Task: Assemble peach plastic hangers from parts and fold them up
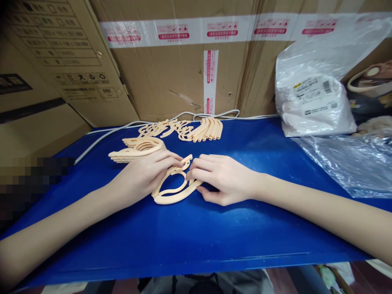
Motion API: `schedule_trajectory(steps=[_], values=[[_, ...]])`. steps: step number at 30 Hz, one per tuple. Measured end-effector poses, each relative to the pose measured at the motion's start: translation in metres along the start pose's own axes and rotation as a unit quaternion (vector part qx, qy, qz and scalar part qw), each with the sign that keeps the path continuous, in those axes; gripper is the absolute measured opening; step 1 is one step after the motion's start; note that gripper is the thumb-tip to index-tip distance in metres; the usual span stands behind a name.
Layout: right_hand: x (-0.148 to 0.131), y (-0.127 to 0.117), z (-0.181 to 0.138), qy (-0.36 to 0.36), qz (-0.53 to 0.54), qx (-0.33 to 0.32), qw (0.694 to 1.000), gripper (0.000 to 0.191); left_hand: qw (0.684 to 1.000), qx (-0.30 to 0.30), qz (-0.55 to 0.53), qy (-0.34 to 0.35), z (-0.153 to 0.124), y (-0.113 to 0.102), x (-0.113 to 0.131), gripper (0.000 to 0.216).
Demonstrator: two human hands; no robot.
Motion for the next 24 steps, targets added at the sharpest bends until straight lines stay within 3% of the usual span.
schedule_trajectory(steps=[7,18,24], values=[[0.0016,0.0008,-0.0008,-0.008,-0.048,0.023,0.999,0.014,0.999,0.017,0.029,-0.016,-0.0012,0.0013,-0.0003,0.023],[0.0035,0.0005,0.0000,0.026,-0.078,0.033,0.996,0.015,0.997,-0.061,0.040,-0.022,-0.0037,-0.0002,-0.0055,0.024],[0.0064,0.0017,-0.0006,0.056,-0.095,0.045,0.993,0.013,0.999,-0.023,0.045,0.007,-0.0034,0.0051,-0.0084,0.032]])
Point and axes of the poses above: each hand's wrist, its own z-axis towards the middle knuckle, its own y-axis out of the palm, x = y × z, the point moved 1 cm from there along z, towards the middle knuckle, and after that the axes turned 11 degrees about z, right-handed, at the moved point
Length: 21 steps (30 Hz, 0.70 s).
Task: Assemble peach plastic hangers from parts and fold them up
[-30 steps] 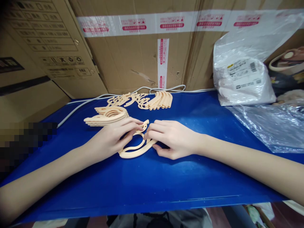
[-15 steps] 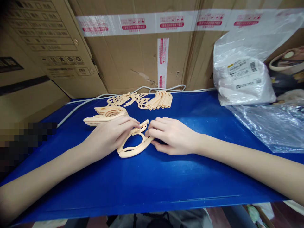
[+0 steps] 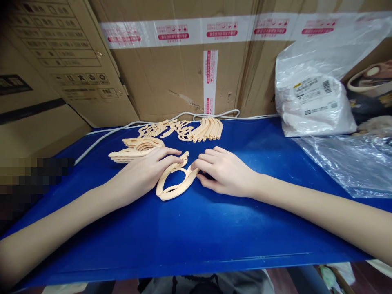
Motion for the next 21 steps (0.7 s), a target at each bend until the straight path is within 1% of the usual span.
schedule_trajectory(steps=[5,8,10,13,16,21], values=[[0.004,0.001,-0.001,0.060,0.030,0.006,0.998,0.020,1.000,0.021,-0.002,0.004,0.001,0.001,0.005,0.033],[0.005,0.001,-0.001,0.068,0.074,0.013,0.995,0.021,0.999,0.025,-0.011,0.019,0.001,0.000,0.008,0.035],[0.005,0.000,-0.002,0.064,0.083,0.017,0.994,0.024,0.999,0.024,-0.015,0.029,0.001,-0.001,0.009,0.035],[0.004,0.000,-0.002,0.058,0.064,0.020,0.996,0.030,0.999,0.016,-0.024,0.021,0.000,-0.002,0.010,0.036],[0.003,0.000,-0.002,0.066,0.052,0.025,0.996,0.029,0.999,0.003,-0.049,0.005,-0.001,-0.003,0.012,0.039],[0.003,0.001,-0.002,0.132,0.028,0.055,0.989,0.028,0.997,-0.012,-0.070,0.004,-0.002,-0.004,0.014,0.042]])
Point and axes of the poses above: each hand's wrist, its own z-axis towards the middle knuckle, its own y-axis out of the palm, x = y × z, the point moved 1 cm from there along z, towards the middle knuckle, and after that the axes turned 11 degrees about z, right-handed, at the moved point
